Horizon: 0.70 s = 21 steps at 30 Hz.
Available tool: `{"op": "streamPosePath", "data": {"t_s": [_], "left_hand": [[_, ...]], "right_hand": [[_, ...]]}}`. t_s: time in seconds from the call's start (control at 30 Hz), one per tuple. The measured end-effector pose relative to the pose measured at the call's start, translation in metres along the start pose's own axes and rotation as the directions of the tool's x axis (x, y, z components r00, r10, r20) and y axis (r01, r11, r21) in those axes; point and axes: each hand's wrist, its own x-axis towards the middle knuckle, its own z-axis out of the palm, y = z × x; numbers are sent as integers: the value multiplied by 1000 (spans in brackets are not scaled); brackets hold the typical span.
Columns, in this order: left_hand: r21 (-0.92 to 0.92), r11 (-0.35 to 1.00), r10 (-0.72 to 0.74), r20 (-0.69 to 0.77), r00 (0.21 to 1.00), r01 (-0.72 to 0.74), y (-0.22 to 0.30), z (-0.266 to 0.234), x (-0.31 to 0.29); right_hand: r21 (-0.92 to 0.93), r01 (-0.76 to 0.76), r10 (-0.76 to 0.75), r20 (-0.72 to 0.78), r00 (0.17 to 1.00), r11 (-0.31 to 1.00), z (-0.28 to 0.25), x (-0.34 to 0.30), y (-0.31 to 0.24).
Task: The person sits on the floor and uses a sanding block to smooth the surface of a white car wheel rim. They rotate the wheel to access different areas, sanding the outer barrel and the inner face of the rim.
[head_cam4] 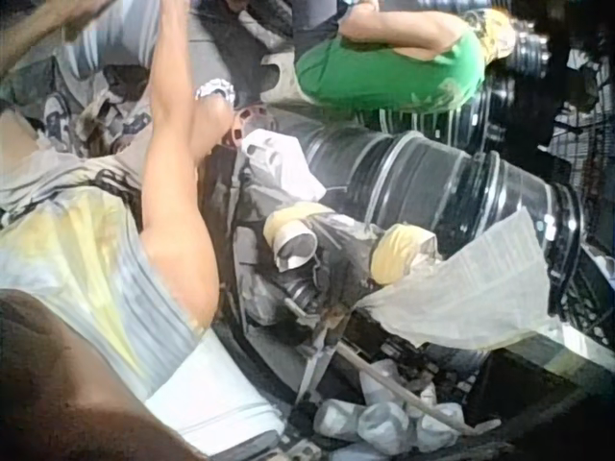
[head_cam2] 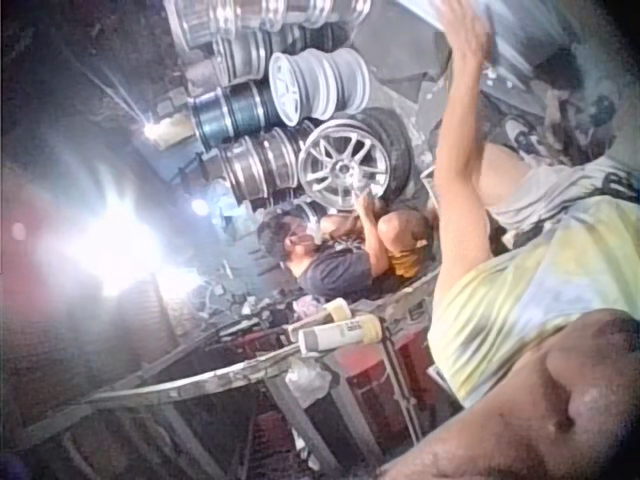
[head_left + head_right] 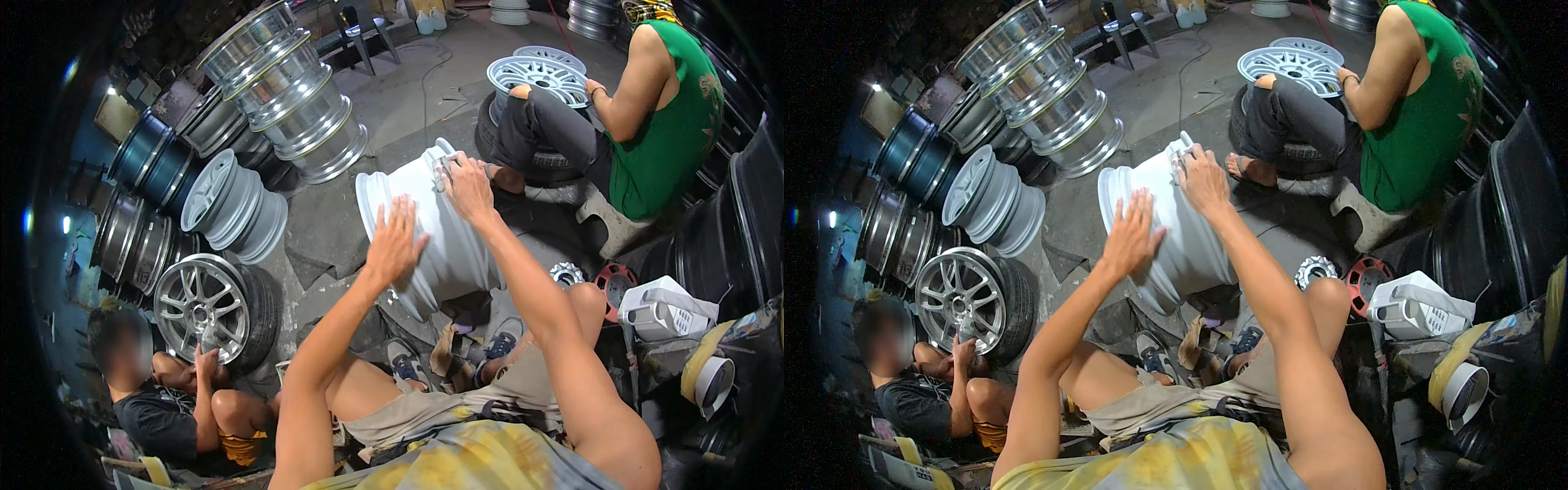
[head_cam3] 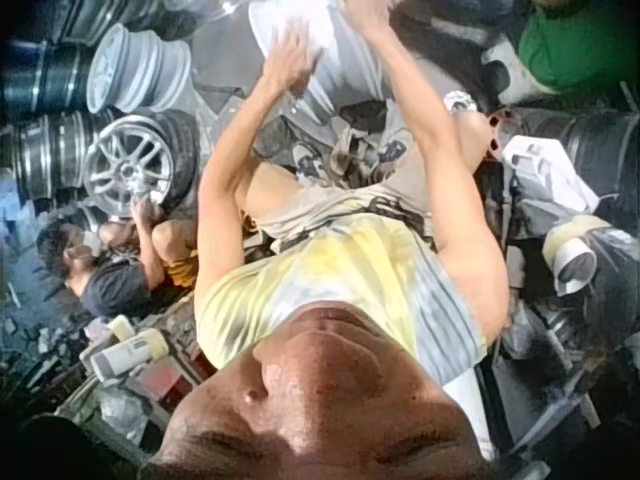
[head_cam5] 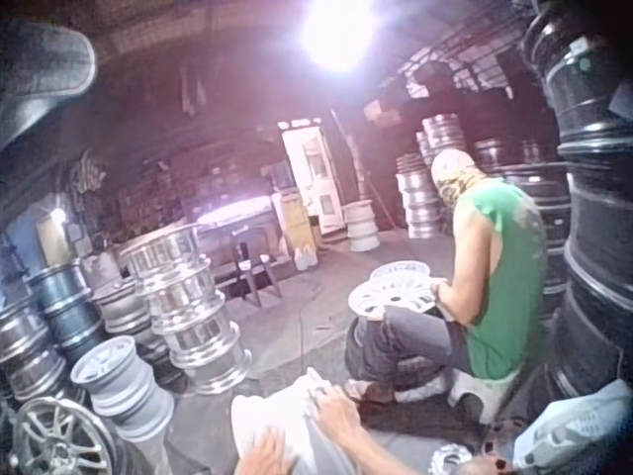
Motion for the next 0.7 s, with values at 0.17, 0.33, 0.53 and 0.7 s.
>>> {"op": "streamPosePath", "data": {"t_s": [0.17, 0.33, 0.53, 0.7], "left_hand": [[-178, 937, 330, 169, 929, -300, 62, -13, -70], [-42, 998, 58, 66, 996, -55, 57, -8, -48], [-29, 990, -136, -9, 991, 135, 5, -5, 11], [-39, 990, -140, -64, 988, 137, 25, 3, -8]], "right_hand": [[76, 2, 11, -171, 985, 997, -2, 6, 1], [213, 38, 11, -224, 974, 976, -8, 6, 5], [450, 21, 62, -169, 984, 893, -5, 1, 5], [466, 4, 57, -115, 992, 885, -7, -5, 8]]}}
